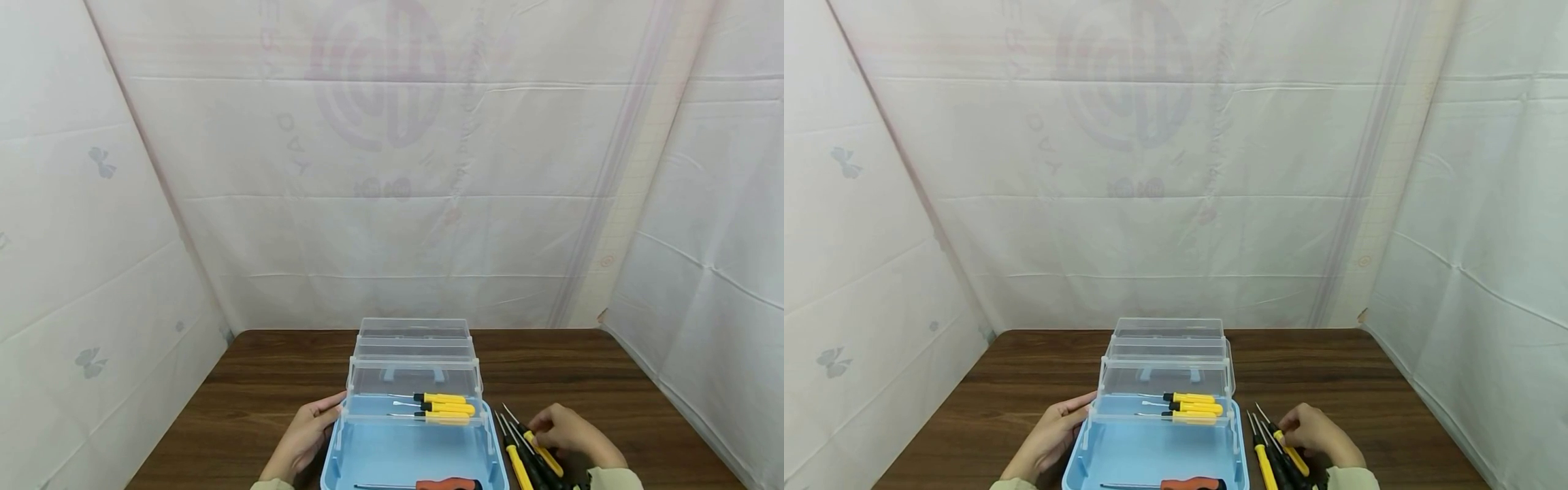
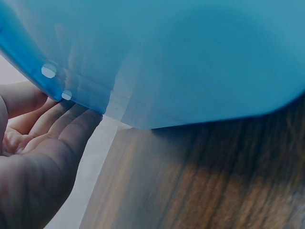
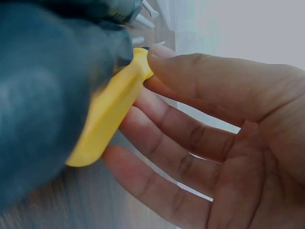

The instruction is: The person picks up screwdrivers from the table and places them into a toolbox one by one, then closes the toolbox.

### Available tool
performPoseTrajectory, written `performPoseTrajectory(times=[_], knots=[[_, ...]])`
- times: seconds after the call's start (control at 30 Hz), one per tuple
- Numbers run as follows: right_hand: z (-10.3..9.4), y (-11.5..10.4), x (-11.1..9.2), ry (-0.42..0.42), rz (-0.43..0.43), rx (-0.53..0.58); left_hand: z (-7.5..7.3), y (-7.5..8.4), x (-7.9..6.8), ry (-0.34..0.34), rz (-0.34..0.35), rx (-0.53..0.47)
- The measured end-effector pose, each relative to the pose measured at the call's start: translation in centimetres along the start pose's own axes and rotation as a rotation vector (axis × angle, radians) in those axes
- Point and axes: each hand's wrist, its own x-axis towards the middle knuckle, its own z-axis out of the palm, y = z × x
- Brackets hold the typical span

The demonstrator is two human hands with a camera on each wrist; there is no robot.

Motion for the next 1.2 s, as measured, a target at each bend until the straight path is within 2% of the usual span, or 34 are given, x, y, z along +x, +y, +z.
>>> performPoseTrajectory(times=[0.23, 0.4, 0.53, 0.8, 1.2], knots=[[0.05, 0.09, -0.09, -0.008, 0.031, 0.007, 0.01, 0.03, -0.03, 0.001, 0.001, 0.007], [0.05, 0.26, -0.03, -0.017, 0.014, -0.011, 0.02, 0.05, -0.1, 0.0, 0.005, 0.008], [0.03, 0.32, -0.03, -0.015, 0.031, -0.015, 0.03, 0.08, -0.12, 0.0, 0.004, 0.012], [0.24, -0.09, -0.13, 0.032, 0.105, -0.026, 0.03, 0.21, -0.12, -0.004, 0.007, 0.02], [0.37, -0.47, -0.29, 0.05, 0.12, -0.036, 0.03, 0.17, -0.13, -0.001, 0.006, 0.037]])
